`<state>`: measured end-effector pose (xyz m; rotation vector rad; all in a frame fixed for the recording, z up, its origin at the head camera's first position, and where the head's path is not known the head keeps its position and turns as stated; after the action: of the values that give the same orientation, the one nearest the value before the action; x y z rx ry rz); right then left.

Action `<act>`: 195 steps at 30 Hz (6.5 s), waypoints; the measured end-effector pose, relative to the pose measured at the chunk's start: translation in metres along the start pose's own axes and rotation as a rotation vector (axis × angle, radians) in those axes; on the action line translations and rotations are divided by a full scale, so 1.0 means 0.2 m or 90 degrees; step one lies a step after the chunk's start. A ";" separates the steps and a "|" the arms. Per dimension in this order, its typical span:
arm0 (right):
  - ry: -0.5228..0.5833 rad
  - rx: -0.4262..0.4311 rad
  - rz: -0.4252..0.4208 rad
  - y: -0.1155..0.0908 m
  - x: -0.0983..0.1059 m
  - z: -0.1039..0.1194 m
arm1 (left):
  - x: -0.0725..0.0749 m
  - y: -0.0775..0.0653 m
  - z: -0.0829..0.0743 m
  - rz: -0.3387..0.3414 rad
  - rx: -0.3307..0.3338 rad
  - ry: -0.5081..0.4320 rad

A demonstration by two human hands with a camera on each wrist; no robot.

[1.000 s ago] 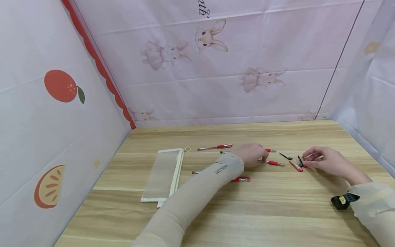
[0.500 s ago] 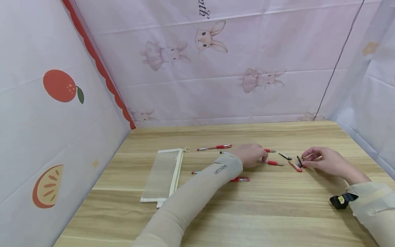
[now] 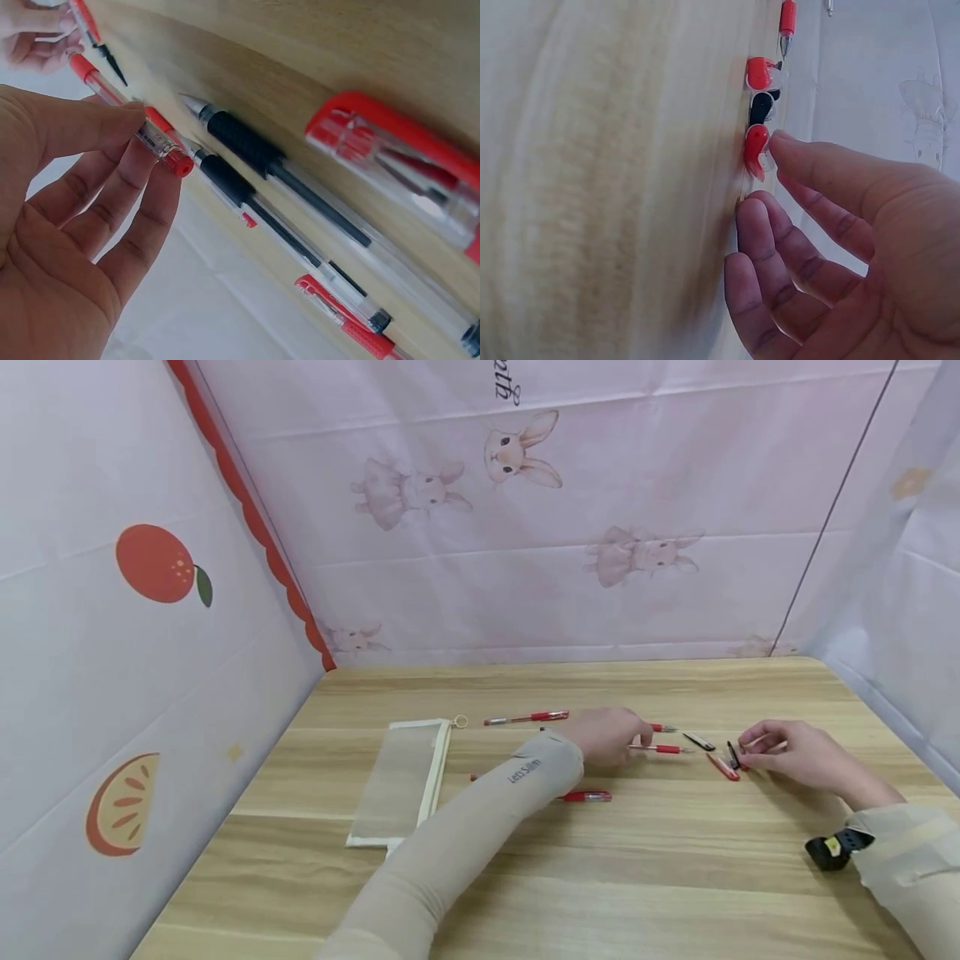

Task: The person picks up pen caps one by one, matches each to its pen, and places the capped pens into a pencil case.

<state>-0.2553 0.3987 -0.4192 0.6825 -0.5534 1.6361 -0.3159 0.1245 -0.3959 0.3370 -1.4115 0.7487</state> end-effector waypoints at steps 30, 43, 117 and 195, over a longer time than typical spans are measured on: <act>-0.006 0.003 0.021 0.01 0.02 -0.01 | -0.02 -0.19 0.20 -0.036 0.025 -0.083; -0.009 0.008 0.013 0.00 0.02 -0.01 | -0.06 -0.28 0.33 -0.060 0.023 -0.105; 0.012 0.054 -0.007 0.00 -0.11 0.33 | -0.12 -0.75 0.59 -0.116 0.031 -0.131; 0.090 0.202 0.069 0.07 -0.52 0.81 | -0.06 -0.69 0.36 -0.134 -0.062 -0.093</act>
<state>-0.2363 0.2115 -0.3774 0.7703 -0.2333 1.8798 -0.2808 -0.0250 -0.3668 0.4640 -1.5171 0.4885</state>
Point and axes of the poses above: each hand's wrist, its own y-axis towards the middle knuckle, its own x-axis out of the back of the hand, z = x × y, the point moved 3 cm from there along y, towards the middle knuckle, and after that the axes turned 15 degrees about y, right-handed, at the moved point
